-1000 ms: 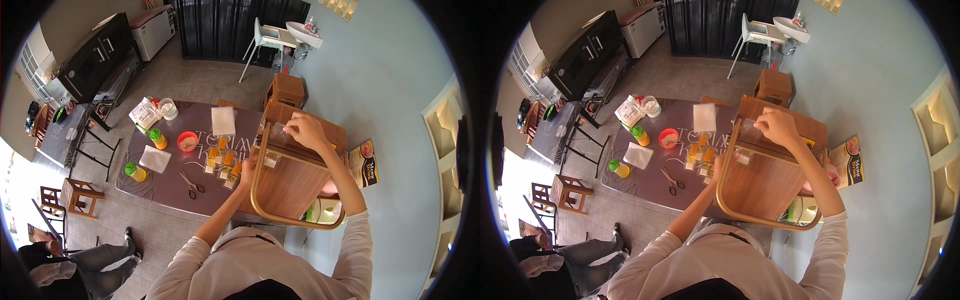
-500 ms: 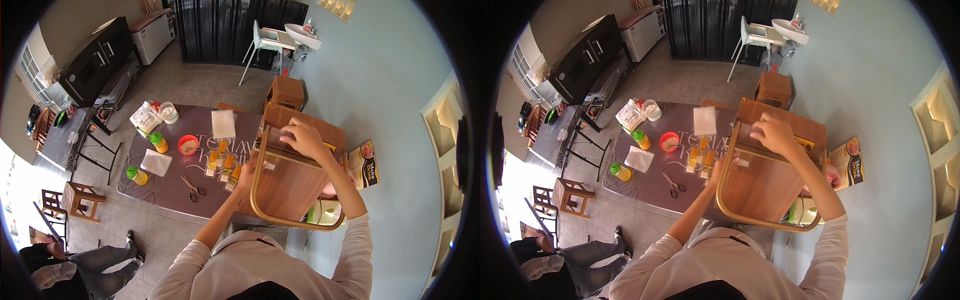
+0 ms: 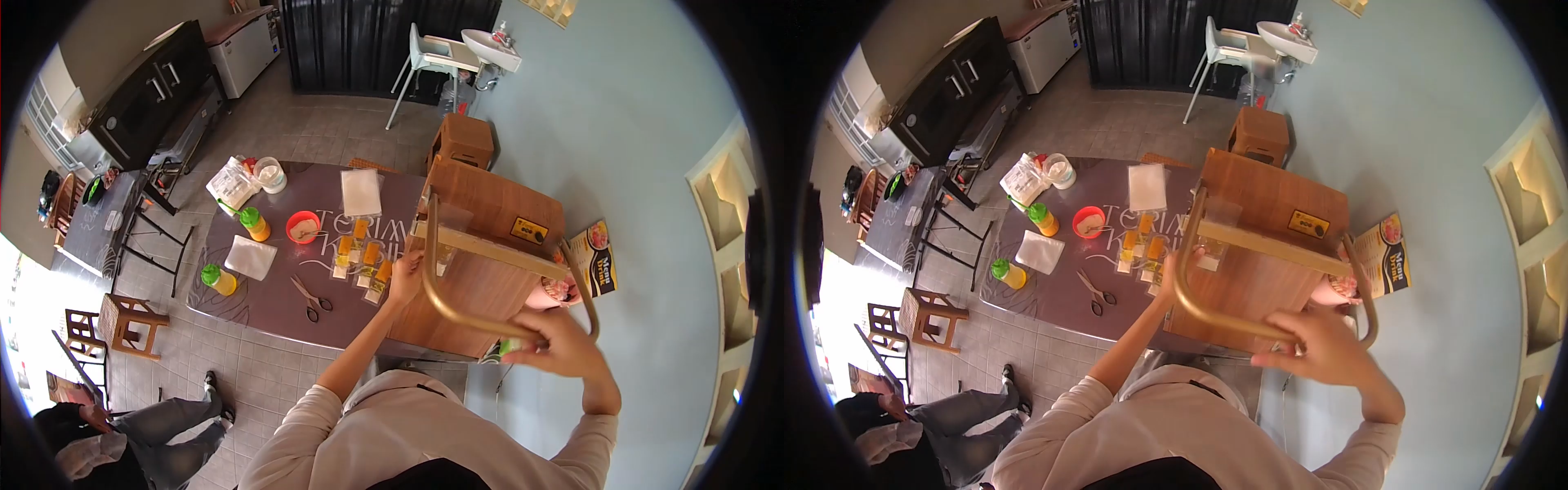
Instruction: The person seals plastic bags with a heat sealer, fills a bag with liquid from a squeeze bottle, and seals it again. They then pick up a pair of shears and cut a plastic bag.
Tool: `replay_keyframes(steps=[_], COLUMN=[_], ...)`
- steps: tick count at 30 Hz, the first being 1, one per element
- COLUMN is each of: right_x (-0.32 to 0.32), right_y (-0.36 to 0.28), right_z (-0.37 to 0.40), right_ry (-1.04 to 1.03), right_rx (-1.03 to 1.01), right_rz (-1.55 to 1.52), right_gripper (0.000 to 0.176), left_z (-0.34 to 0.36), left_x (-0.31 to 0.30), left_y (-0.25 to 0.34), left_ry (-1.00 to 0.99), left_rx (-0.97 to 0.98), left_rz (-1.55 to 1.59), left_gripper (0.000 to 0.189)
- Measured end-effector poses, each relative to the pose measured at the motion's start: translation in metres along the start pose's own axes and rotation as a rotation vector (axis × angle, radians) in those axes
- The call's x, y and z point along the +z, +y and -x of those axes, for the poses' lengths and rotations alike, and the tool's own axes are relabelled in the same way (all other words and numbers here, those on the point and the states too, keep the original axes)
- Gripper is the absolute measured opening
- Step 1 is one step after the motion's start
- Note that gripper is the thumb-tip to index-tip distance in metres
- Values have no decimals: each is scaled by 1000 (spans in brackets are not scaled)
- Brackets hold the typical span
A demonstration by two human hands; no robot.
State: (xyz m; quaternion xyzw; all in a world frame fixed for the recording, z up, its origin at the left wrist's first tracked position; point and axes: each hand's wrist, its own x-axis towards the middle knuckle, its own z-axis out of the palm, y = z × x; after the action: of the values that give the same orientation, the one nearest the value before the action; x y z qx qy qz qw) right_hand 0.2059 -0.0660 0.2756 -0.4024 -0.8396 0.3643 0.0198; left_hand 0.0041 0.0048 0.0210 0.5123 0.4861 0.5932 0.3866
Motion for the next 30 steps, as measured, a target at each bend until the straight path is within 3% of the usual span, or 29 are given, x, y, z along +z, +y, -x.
replay_keyframes(steps=[1, 3, 13, 28, 30], right_x=[-5, -8, 15, 43, 43], right_y=[-2, -7, 8, 40, 39], right_z=[1, -1, -6, -20, -22], right_ry=[123, 150, -144, -292, -320], right_rx=[-38, -34, -13, -80, -69], right_rz=[52, 54, 83, 173, 169], right_gripper=[35, 35, 39, 49, 49], left_z=[2, 5, 15, 16, 16], left_x=[2, 4, -3, -2, 1], left_y=[-2, -1, -11, -9, -13], left_ry=[-10, 25, -12, 12, 45], left_rx=[0, 15, -17, -81, -192], left_rz=[1, 107, -2, 23, 125], left_gripper=[17, 18, 18, 19, 20])
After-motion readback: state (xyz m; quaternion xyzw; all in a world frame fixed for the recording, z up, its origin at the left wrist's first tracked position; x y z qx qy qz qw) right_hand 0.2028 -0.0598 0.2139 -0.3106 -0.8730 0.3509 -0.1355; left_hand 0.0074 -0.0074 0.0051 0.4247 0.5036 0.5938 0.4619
